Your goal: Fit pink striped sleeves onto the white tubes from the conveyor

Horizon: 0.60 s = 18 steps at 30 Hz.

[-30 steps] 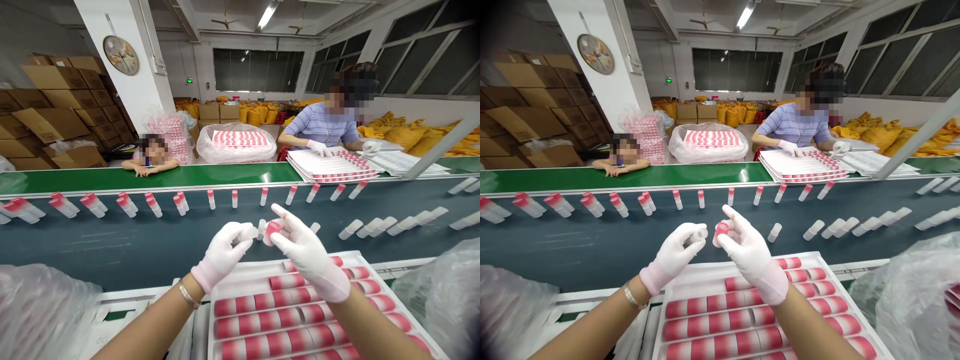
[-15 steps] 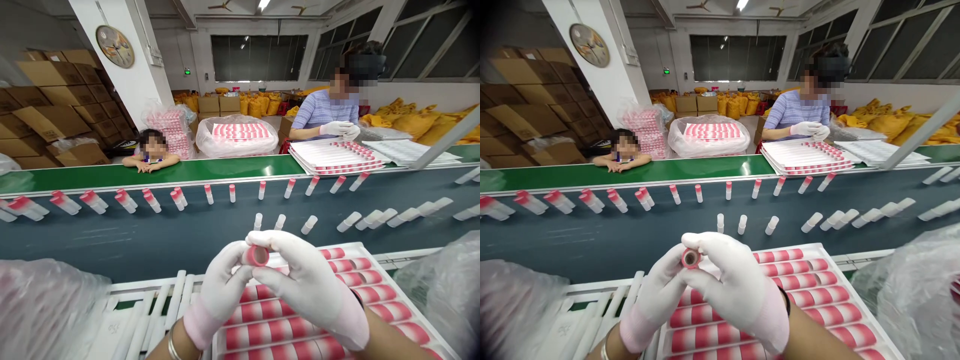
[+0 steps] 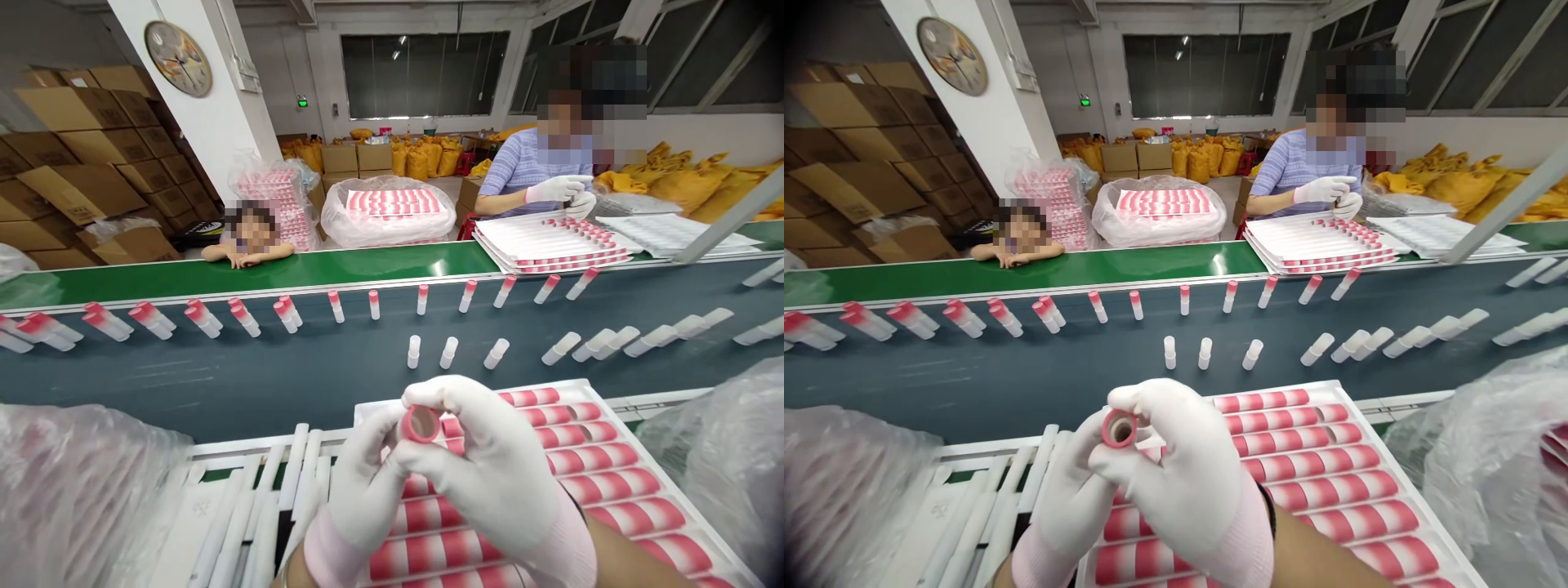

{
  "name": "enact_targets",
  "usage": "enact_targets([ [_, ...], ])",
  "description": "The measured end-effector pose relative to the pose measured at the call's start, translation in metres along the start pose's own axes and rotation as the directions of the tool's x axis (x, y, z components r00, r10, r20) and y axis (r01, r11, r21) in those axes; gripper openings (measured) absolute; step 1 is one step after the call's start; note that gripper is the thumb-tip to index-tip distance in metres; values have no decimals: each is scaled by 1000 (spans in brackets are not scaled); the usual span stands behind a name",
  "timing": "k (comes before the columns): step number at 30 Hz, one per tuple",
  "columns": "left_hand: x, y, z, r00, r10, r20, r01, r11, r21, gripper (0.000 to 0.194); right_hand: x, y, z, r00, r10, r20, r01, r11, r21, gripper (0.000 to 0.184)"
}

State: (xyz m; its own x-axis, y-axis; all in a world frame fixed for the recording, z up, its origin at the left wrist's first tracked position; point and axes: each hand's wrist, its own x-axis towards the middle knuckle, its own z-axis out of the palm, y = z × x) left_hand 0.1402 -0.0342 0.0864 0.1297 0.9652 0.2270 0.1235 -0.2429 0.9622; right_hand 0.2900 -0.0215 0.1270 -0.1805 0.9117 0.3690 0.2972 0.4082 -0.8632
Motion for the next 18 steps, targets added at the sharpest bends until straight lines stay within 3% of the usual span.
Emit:
enact_targets([
  [4,-5,-4,-1,998,57,-3,-57,998,-33,12,-1,-6,-3,983,-184,28,185,982,-41,30],
  [7,-10,-10,-5,997,68,-26,-70,994,-83,12,0,-12,-9,974,-208,90,212,976,-42,29],
  [10,-17,-20,-11,1000,11,8,-10,988,-154,12,3,-18,-16,942,-256,215,259,966,16,33],
  [13,-22,-25,-14,1000,1,-17,-4,985,-171,13,5,-24,-17,920,-254,297,254,966,39,22],
  [18,-19,-11,-8,995,1,-104,-17,988,-153,12,0,-31,-7,970,-189,155,194,981,-18,20],
])
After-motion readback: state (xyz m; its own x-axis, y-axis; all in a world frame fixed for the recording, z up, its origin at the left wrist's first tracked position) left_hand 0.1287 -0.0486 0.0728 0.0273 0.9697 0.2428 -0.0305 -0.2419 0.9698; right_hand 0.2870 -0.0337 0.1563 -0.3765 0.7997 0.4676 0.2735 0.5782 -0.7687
